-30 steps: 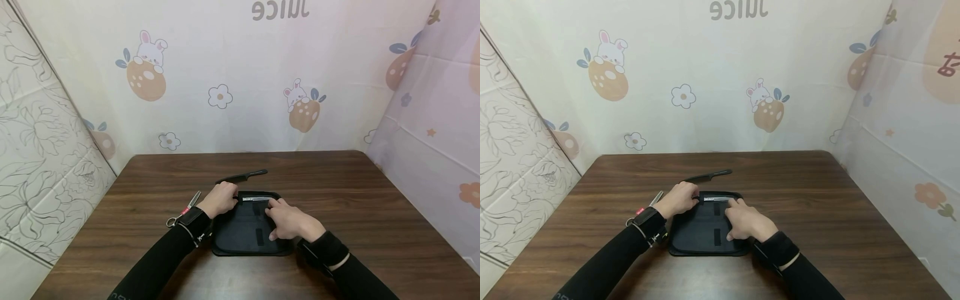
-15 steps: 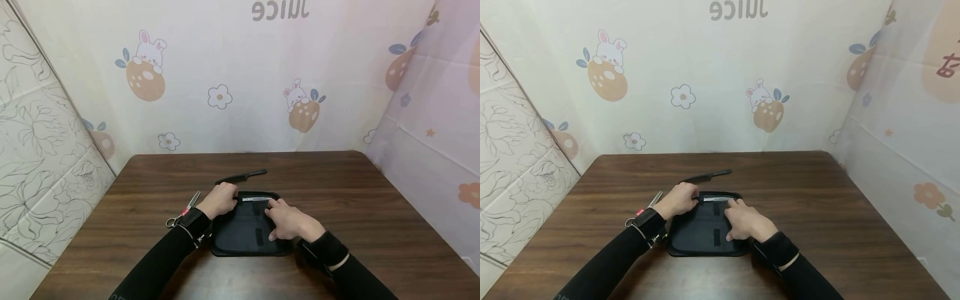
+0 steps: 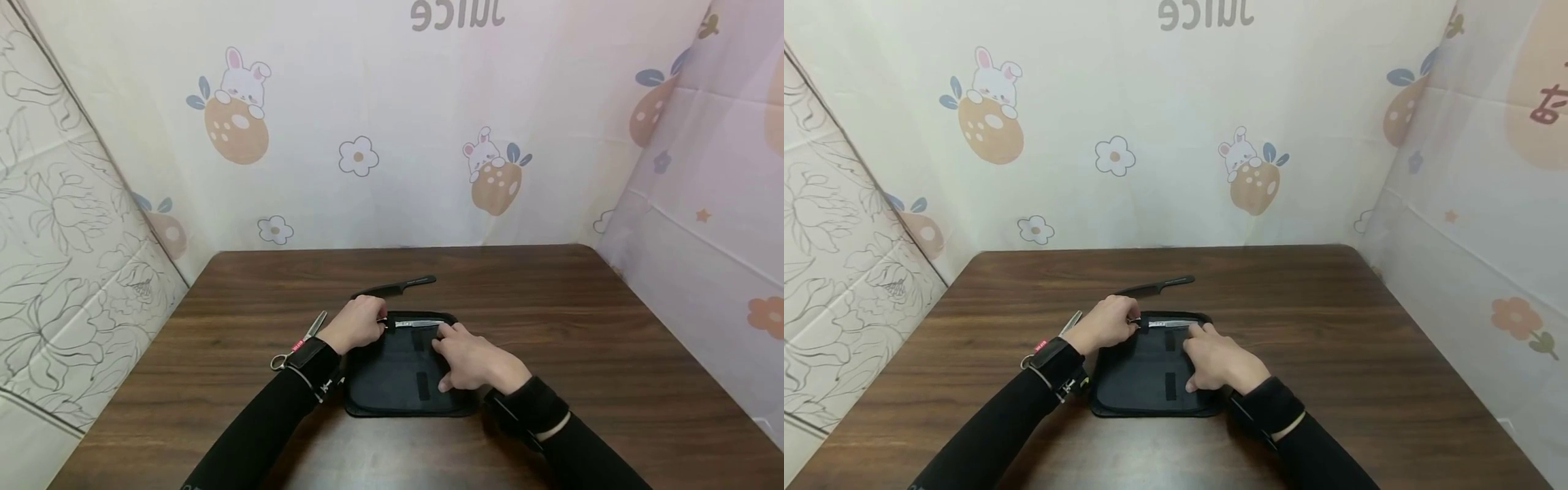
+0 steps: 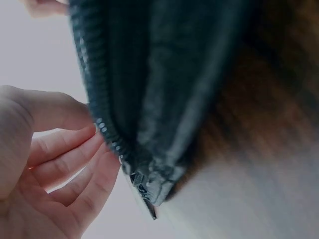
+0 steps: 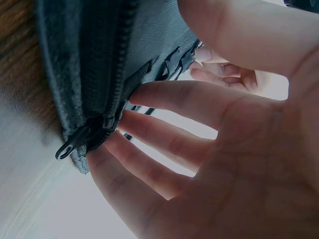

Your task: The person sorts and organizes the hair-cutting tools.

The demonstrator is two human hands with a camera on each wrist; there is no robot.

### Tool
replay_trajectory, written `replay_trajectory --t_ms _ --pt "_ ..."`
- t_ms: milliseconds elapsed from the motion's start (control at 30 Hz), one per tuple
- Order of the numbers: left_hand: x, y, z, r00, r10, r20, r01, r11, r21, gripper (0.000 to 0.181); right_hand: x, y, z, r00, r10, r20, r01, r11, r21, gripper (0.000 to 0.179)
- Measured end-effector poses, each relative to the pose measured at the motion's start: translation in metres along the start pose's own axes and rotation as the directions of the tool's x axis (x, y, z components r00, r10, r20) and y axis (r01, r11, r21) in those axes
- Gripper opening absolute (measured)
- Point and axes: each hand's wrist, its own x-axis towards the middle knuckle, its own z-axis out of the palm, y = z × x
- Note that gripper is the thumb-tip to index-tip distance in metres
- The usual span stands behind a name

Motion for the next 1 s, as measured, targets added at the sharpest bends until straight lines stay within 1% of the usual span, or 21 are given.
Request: replay_trajectory --t_ms 267,467,633,800,900,1000 --pt "0.000 0.002 -0.001 1.000 -0.013 0.017 0.013 1.000 0.014 0.008 0.000 0.000 0.000 1.000 0.000 0.002 0.000 1.000 0.003 0.070" --pt "-0.002 0.003 -0.001 1.000 0.001 0.000 -0.001 1.000 0.031 0.005 -0.002 0.000 0.000 1.000 -0.008 -0.003 0.008 1.000 0.001 0.069" --pt "-0.005 0.002 -0.002 1.000 0.022 -0.017 -0.021 0.998 0.055 0.007 -0.002 0.000 -0.001 1.000 -0.007 -0.007 0.007 1.000 0.001 0.069" --pt "-0.012 0.000 -0.005 0.999 0.034 -0.042 -0.030 0.996 0.082 0.011 -0.001 0.001 0.000 1.000 0.002 -0.003 -0.002 1.000 0.007 0.069" --pt "-0.018 0.002 -0.010 0.999 0.017 -0.033 -0.014 0.996 0.086 0.019 -0.001 0.001 0.002 1.000 -0.004 -0.003 0.004 1.000 0.006 0.069" --pt "-0.026 0.005 -0.016 0.999 -0.017 -0.033 0.019 0.998 0.058 0.028 -0.002 0.000 0.002 1.000 -0.005 -0.001 0.005 1.000 0.007 0.068"
